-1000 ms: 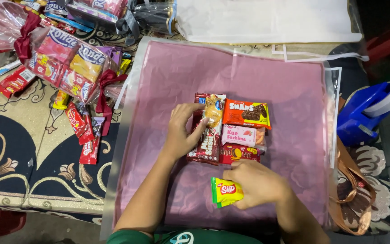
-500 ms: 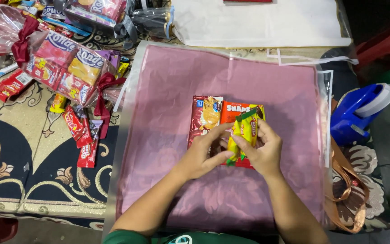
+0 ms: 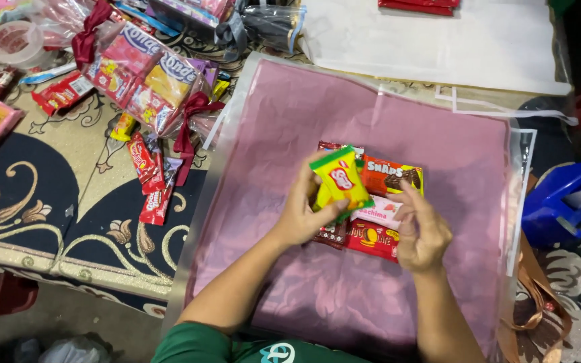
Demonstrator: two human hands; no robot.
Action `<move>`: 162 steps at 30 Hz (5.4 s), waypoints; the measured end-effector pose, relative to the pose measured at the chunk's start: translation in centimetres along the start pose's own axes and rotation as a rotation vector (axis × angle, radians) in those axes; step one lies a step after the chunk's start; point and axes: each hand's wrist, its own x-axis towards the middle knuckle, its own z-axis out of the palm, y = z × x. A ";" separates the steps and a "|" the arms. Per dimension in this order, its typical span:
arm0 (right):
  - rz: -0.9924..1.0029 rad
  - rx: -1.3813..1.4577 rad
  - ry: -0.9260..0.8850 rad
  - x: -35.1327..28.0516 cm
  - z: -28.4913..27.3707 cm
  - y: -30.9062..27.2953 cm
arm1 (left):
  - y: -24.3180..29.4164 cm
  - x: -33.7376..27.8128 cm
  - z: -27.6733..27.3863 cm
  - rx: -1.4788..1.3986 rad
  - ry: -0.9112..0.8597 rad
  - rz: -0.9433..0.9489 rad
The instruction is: Arranging various snack packages on a sheet of pink wrapping paper and folding the paper to wrap them.
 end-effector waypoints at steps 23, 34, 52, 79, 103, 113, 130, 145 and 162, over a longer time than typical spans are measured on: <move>0.095 -0.158 0.101 -0.2 -1.2 8.3 | 8.2 -6.3 -20.1 1.118 0.643 -0.462; 0.126 -0.150 0.103 -0.3 -1.1 9.0 | 7.7 -6.4 -25.9 1.705 0.705 -0.303; 0.269 -0.007 0.107 -0.3 -1.2 9.2 | 12.5 -5.4 -24.2 1.108 0.581 -0.694; 0.305 0.001 0.082 -0.5 -0.8 10.0 | 10.0 -6.6 -23.9 1.248 0.616 -0.684; 0.284 0.183 0.050 0.0 -0.4 3.7 | 5.9 2.2 -1.9 0.627 -0.101 -0.319; 0.447 0.426 0.001 -1.1 0.4 4.2 | 4.5 3.7 2.9 0.441 -0.268 -0.314; 0.716 0.634 0.213 -0.5 0.9 3.9 | -0.3 3.7 -2.2 0.128 0.087 -0.508; 0.690 0.373 0.174 -0.8 0.5 6.2 | -4.0 3.4 -7.7 0.819 0.245 -0.375; 0.779 0.795 0.195 -0.5 -0.4 5.6 | 0.6 2.2 -0.3 0.874 -0.175 0.166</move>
